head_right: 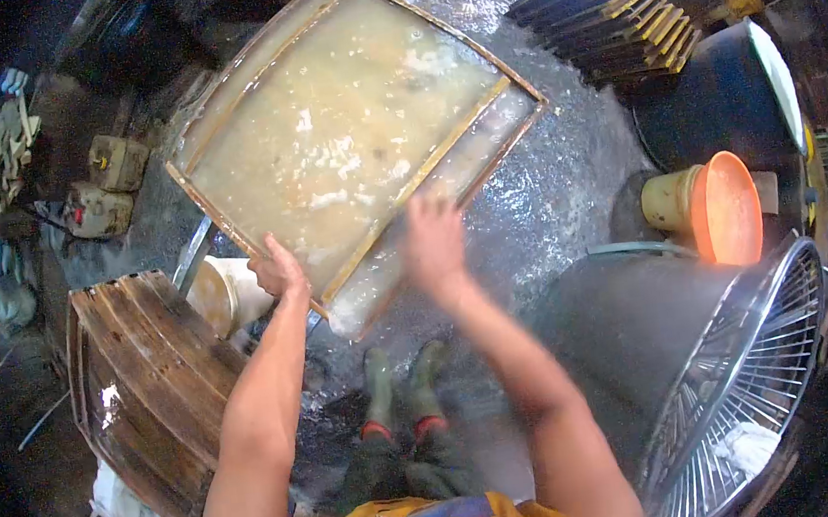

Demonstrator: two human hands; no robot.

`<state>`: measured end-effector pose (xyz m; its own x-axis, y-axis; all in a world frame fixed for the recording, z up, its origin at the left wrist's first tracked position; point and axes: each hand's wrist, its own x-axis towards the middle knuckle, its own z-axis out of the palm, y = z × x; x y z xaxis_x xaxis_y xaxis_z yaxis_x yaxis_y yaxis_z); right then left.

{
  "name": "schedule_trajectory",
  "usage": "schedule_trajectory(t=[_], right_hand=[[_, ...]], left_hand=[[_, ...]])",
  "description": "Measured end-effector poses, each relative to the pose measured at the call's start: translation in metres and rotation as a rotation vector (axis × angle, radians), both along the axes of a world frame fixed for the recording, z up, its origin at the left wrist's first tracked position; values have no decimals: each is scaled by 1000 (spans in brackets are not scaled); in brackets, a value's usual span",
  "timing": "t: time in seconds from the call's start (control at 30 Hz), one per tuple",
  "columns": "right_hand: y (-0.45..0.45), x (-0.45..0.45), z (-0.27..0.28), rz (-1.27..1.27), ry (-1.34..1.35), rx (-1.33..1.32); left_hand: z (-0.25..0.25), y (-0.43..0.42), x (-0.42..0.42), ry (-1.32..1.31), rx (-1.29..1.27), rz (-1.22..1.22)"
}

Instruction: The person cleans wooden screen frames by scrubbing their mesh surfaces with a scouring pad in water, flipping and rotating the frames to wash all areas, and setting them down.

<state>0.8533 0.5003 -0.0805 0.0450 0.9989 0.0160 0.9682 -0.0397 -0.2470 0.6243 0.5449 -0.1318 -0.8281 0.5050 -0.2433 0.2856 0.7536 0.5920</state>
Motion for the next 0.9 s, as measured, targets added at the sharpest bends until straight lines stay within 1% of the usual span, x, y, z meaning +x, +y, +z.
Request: schedule_trajectory(t=[0.03,0.07,0.1,0.17,0.2,0.23,0.3,0.37,0.4,0.43,0.47,0.5,0.57,0.67,0.7,0.73,0.77,0.83,0.87,0.9], right_hand=[[26,31,-11,-79,-81,-27],[53,61,-24,-212,-172,116],[77,90,-9,-268,-119,131],[122,137,-9,-314,-235,181],[137,150,-4,-311,-216,165],[144,155,-5,-316,-218,68],[128,142,-20,-276,-225,115],[99,107,-22,-237,-163,66],[74,86,-34,-123,-61,179],[55,54,-24,-72,-83,32],[30,19,-25,-13,-272,-67],[15,-15,-3,49,-248,-241],[-24,-59,-20,145,-164,-13],[-8,-45,-1,122,-32,-372],[6,-23,-1,121,-26,-315],[23,-3,0,71,-204,-191],[45,23,6,11,-219,-183],[90,69,11,-129,-257,-198],[102,79,19,-163,-192,-153],[106,81,17,-164,-169,-176]], left_hand=[[-2,-2,-1,13,7,-11],[-6,-2,-2,35,-14,-12],[-8,-2,-2,47,-14,-15],[-6,-1,-2,72,-14,-14],[-4,-1,-2,57,-34,-10],[0,0,0,40,-52,-3],[1,0,-1,37,-65,-7],[-5,1,-2,60,-42,-14],[-5,2,0,60,-38,-10],[-4,1,0,62,-38,-8],[-4,1,0,67,-39,-9],[-2,1,1,61,-39,-7],[4,1,2,50,-43,-5],[5,1,1,9,-70,-7],[1,1,-1,26,-67,-18],[-6,2,-3,42,-66,-23],[-11,-1,-6,60,-70,-22],[-1,0,-2,46,-85,-16],[2,1,-1,39,-92,-12],[-1,0,-2,45,-89,-12]])
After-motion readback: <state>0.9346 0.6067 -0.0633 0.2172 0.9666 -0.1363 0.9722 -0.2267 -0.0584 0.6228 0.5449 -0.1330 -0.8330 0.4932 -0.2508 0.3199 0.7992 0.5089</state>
